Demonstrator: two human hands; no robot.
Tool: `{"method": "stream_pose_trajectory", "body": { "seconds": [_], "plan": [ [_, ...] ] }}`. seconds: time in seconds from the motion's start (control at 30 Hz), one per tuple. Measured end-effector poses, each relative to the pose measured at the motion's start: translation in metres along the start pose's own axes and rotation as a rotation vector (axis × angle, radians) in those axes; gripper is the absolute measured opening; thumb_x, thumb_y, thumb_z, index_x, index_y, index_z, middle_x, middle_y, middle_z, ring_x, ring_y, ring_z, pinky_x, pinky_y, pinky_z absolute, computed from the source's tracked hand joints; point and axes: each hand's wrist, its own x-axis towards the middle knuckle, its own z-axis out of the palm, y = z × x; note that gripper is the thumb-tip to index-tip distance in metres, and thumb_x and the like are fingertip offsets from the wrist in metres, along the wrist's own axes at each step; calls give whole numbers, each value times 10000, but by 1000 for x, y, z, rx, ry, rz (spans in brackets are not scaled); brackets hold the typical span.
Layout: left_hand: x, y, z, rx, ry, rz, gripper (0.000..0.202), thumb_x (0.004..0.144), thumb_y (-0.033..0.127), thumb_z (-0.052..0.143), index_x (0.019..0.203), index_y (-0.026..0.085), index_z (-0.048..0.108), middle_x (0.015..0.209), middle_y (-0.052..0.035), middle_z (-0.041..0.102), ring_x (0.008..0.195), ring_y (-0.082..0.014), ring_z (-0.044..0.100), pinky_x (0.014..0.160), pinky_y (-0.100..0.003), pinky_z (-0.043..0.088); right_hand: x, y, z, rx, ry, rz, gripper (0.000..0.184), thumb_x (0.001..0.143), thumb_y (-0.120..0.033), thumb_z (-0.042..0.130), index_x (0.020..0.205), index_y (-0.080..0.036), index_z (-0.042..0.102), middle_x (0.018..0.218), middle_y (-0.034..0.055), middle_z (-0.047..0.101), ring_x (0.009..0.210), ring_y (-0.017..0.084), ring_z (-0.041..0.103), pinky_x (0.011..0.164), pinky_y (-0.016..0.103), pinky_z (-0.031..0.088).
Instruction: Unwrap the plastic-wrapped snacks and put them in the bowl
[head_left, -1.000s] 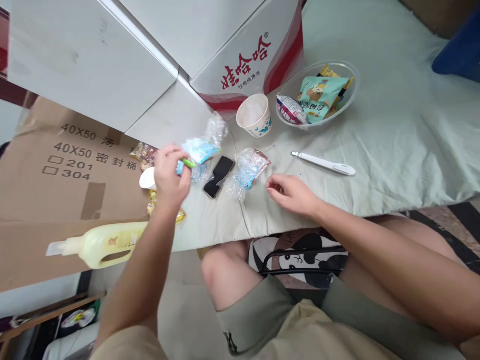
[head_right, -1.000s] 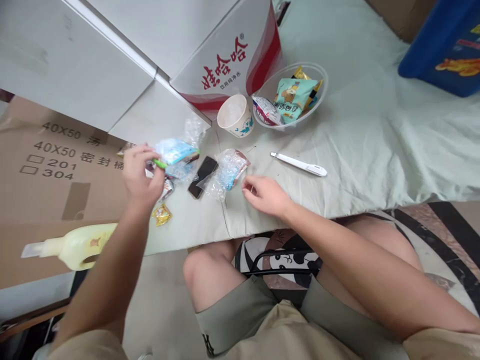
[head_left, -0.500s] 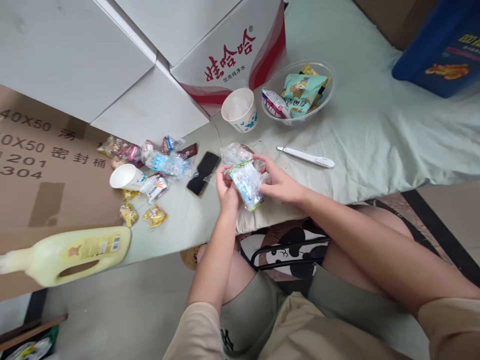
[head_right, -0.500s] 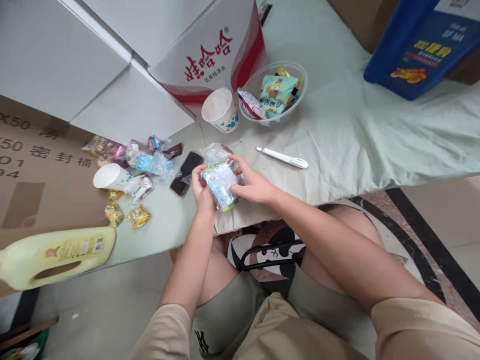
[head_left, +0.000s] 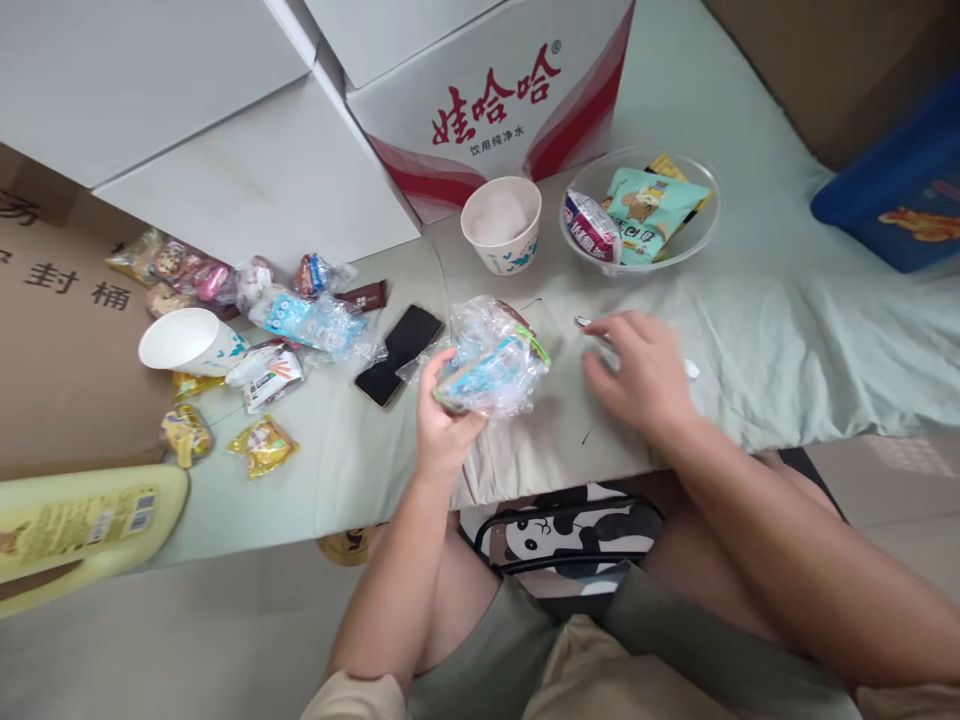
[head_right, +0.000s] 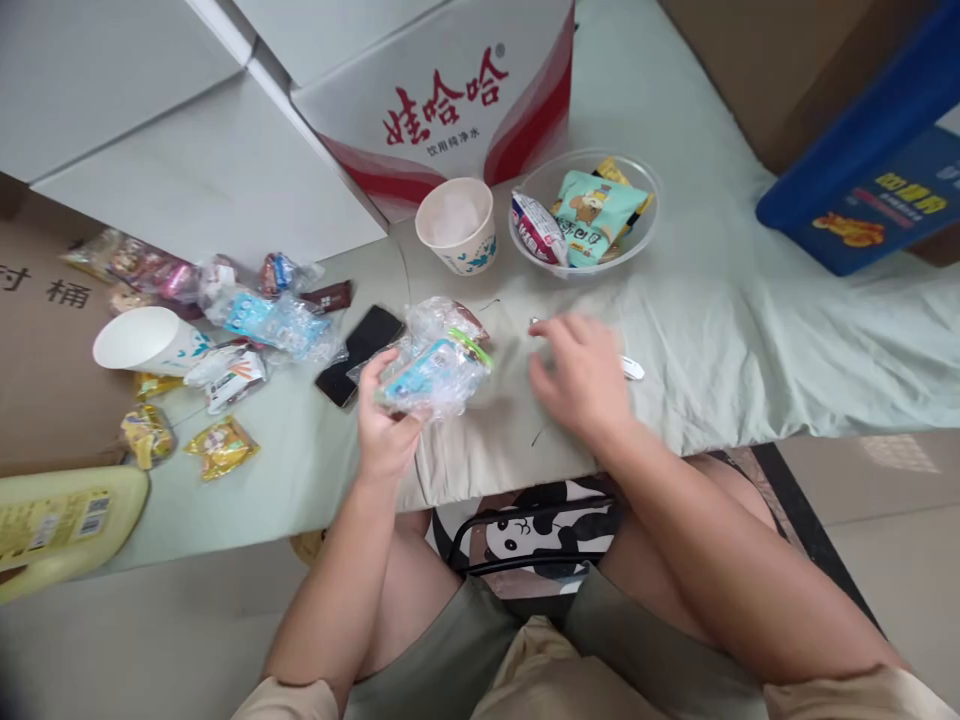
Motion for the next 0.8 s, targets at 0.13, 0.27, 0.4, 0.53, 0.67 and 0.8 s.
{"method": "stream_pose_trajectory", "body": {
  "seconds": [0.13,0.27,0.4,0.53,0.67,0.8],
  "plan": [
    [-4,6,-14,21,136,-31,630,857,499,706,1384,356,392,1026,-41,640,712,-135,657,527,-235,534,-7,29,-11,-352,33,113,323,876,-392,569,1122,-207,665,1129,174,628,1065,376,549,867,529,439],
    [-2,5,-13,160,127,36,464,860,338,689,1291,276,528,1144,-67,658,909,-175,686,742,-292,587,-8,33,-15,-361,2,124,281,915,-367,502,1038,-205,696,1091,169,667,1015,359,582,825,494,457],
    [0,6,-8,316,66,114,563,801,252,711,1335,238,534,1259,-100,658,1149,-255,652,985,-406,546,-6,12,-16,-111,-55,49,322,960,-356,443,1097,-205,693,890,108,710,787,258,629,711,375,469],
    [-1,13,-4,377,11,201,616,787,243,732,1366,263,525,1266,-98,660,1182,-268,641,1013,-418,535,-13,-16,-9,167,-272,-189,361,998,-370,408,1066,-215,727,789,61,699,658,186,612,641,315,453],
    [-1,15,-3,410,-16,279,651,779,234,748,1384,276,510,1231,-94,662,1146,-264,650,981,-408,550,-17,-21,-5,118,-338,-222,369,994,-325,417,1129,-224,744,935,84,731,731,188,651,667,317,456],
    [-2,7,-11,426,32,255,595,832,305,712,1389,261,508,1265,-112,629,1178,-273,628,1002,-443,539,-10,8,-19,-131,-274,-110,326,942,-341,474,1002,-247,781,905,81,734,724,220,638,648,355,432]
  ]
}}
